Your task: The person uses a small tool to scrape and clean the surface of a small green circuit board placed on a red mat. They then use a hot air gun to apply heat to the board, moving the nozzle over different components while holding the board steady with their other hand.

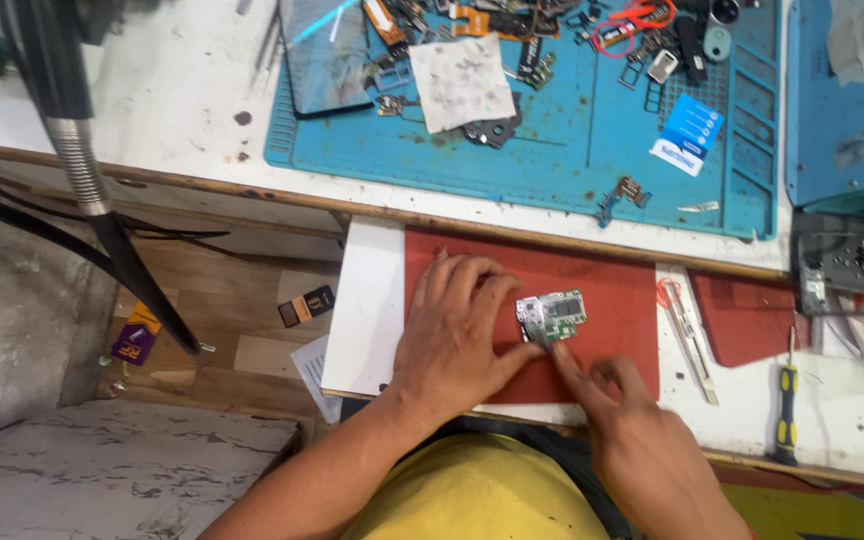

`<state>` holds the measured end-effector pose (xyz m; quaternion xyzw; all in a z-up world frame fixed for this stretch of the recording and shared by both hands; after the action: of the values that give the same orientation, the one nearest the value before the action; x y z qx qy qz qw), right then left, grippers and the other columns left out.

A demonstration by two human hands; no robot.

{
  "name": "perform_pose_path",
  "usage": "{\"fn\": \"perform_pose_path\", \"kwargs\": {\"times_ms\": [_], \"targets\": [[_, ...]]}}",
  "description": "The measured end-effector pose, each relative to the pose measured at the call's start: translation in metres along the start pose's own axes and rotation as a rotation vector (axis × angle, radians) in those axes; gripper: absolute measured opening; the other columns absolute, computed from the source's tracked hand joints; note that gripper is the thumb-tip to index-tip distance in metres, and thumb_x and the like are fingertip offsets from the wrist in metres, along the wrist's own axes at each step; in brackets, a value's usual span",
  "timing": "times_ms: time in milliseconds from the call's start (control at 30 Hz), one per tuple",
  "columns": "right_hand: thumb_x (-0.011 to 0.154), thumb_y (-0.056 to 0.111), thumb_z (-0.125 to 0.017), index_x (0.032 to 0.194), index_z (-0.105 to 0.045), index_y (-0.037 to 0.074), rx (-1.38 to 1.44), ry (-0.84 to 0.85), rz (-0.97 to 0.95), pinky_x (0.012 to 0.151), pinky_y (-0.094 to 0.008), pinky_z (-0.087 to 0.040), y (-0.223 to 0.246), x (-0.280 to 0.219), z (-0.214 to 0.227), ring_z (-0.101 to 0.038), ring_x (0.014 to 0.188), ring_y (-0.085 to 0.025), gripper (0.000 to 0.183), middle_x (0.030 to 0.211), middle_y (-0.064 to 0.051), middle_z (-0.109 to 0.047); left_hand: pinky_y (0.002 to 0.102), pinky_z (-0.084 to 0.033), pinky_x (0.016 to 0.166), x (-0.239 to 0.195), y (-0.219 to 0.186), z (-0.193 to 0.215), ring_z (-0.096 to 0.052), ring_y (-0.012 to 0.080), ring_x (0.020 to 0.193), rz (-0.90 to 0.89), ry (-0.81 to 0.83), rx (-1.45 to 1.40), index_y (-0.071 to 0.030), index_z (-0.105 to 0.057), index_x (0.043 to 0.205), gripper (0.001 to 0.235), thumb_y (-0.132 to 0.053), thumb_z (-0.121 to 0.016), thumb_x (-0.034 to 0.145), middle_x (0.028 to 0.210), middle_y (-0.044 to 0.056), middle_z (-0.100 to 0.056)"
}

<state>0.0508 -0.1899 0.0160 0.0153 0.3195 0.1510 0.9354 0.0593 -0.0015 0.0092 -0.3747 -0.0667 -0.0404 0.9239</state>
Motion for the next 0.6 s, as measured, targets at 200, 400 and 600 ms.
{"fn": "perform_pose_path", "kwargs": {"times_ms": [200, 400, 600], "targets": [[0.083, -0.001, -0.052, 0.149, -0.051, 0.022, 0.055, -0.281, 0.24, 0.067, -0.047, -0.056, 0.011, 0.025, 0.0, -0.068, 0.074, -0.039, 0.07, 0.113, -0.015, -0.058, 0.056, -0.029, 0.119, -0.001, -0.002, 0.001, -0.048, 0.0379, 0.126, 0.005, -0.039, 0.036, -0.006, -0.061, 0.124, 0.069, -0.035, -0.09, 0.068, 0.124, 0.013, -0.055], [0.085, 0.0, -0.055, 0.152, -0.055, 0.025, 0.076, -0.426, 0.089, 0.057, -0.048, -0.054, -0.021, 0.018, 0.02, -0.066, 0.068, -0.037, 0.071, 0.103, -0.012, -0.062, 0.058, -0.028, 0.117, 0.0, -0.011, 0.007, -0.049, 0.0366, 0.124, -0.073, -0.024, 0.051, -0.008, -0.067, 0.113, 0.054, -0.041, -0.086, 0.074, 0.124, 0.013, -0.056], [0.082, 0.001, -0.055, 0.145, -0.054, 0.022, 0.189, -0.444, 0.128, 0.06, -0.048, -0.055, -0.024, 0.011, 0.017, -0.066, 0.066, -0.036, 0.067, 0.103, -0.012, -0.062, 0.056, -0.028, 0.114, 0.005, -0.014, 0.002, -0.043, 0.037, 0.128, -0.043, 0.02, 0.115, -0.006, -0.066, 0.108, 0.054, -0.041, -0.086, 0.072, 0.126, 0.013, -0.054]]}}
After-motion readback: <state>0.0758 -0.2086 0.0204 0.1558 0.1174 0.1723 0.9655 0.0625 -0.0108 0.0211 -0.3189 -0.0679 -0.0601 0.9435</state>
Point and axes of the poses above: each hand's wrist, its own x-axis towards the middle knuckle, its own z-axis out of the back of the hand, y = z × x, the point moved 6 cm from there along x, towards the middle knuckle
